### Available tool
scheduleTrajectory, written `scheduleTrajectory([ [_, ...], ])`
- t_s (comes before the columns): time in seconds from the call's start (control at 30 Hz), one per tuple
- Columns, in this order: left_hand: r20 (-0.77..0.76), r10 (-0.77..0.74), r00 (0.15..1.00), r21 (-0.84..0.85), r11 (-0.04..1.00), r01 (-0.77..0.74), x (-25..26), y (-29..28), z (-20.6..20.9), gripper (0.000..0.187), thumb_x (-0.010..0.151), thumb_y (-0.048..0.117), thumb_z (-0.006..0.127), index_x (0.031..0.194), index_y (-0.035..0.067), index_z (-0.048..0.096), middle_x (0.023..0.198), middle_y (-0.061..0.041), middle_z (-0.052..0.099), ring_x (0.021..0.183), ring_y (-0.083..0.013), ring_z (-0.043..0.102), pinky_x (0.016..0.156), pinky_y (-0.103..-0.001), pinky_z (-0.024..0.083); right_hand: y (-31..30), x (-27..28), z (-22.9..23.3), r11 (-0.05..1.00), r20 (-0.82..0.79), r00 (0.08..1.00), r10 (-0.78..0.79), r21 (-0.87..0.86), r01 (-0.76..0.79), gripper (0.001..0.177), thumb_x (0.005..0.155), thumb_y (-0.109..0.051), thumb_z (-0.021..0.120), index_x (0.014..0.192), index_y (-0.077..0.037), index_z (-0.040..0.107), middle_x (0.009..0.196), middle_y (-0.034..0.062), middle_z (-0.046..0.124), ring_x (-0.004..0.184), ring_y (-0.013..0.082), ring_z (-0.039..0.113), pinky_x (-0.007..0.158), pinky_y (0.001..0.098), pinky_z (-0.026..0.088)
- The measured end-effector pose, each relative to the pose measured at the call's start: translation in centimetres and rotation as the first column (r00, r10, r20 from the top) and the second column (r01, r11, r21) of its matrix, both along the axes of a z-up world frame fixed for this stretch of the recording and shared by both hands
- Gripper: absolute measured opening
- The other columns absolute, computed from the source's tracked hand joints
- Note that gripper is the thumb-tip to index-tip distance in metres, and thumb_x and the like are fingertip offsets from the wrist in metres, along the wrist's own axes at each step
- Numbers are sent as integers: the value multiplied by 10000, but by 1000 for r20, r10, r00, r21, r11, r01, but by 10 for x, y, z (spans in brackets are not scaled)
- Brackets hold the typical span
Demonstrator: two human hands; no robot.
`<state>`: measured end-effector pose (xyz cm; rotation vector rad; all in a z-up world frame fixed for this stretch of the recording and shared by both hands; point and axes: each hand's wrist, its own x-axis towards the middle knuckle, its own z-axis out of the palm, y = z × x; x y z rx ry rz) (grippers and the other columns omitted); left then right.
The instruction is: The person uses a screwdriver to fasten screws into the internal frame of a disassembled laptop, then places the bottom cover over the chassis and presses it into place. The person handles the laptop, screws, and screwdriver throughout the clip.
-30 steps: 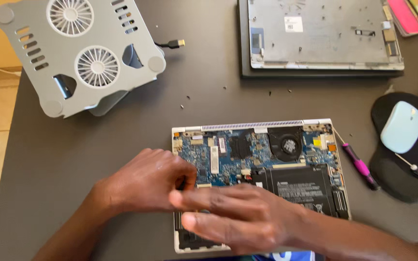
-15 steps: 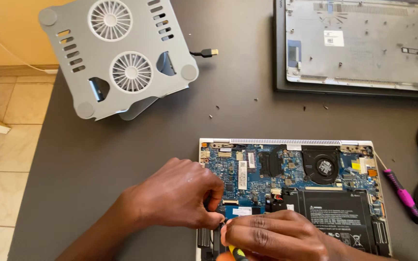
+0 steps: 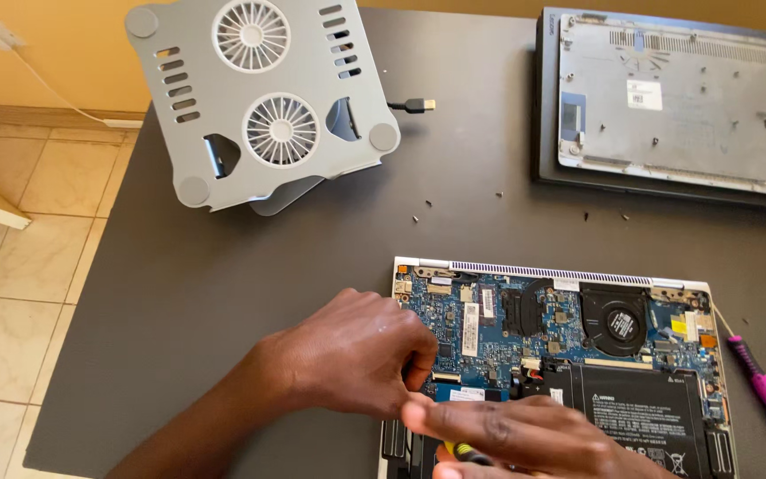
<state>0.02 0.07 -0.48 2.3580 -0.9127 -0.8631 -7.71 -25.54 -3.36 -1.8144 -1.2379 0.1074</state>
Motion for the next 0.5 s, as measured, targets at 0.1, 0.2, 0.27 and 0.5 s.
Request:
scheduleTrajectory([
  [0.1,-49,34,998,28,999,-33,-1,0,0,305,651,446,767,742,156,751,704,-37,747,687,-249,732,639,-409,555,4,0,10,996,16,996,-83,14,83,370,1000,-232,689,1354,-163,606,1312,141,736,1122,316,744,919,455,631],
  [0.2,-43,27,999,57,998,-25,-1,-3,1,283,656,432,756,752,166,753,708,-36,749,694,-247,737,644,-412,558,10,6,20,995,15,999,-41,88,40,369,1030,-207,678,1371,-114,572,1320,217,702,1142,358,737,946,486,630],
  [0.27,-25,16,1000,40,999,-15,0,-3,4,274,663,428,751,765,173,756,722,-31,748,703,-250,739,651,-414,559,16,16,22,979,38,996,79,187,-85,373,1061,-137,621,1407,-50,510,1373,335,615,1214,446,697,1007,517,634],
  [0.5,6,18,1000,3,1000,-19,-4,-1,-4,289,661,432,761,781,170,760,768,-43,756,740,-267,733,661,-436,553,21,15,16,967,102,989,-104,245,76,414,939,-128,741,1318,-56,590,1157,271,728,955,277,805,727,363,719],
])
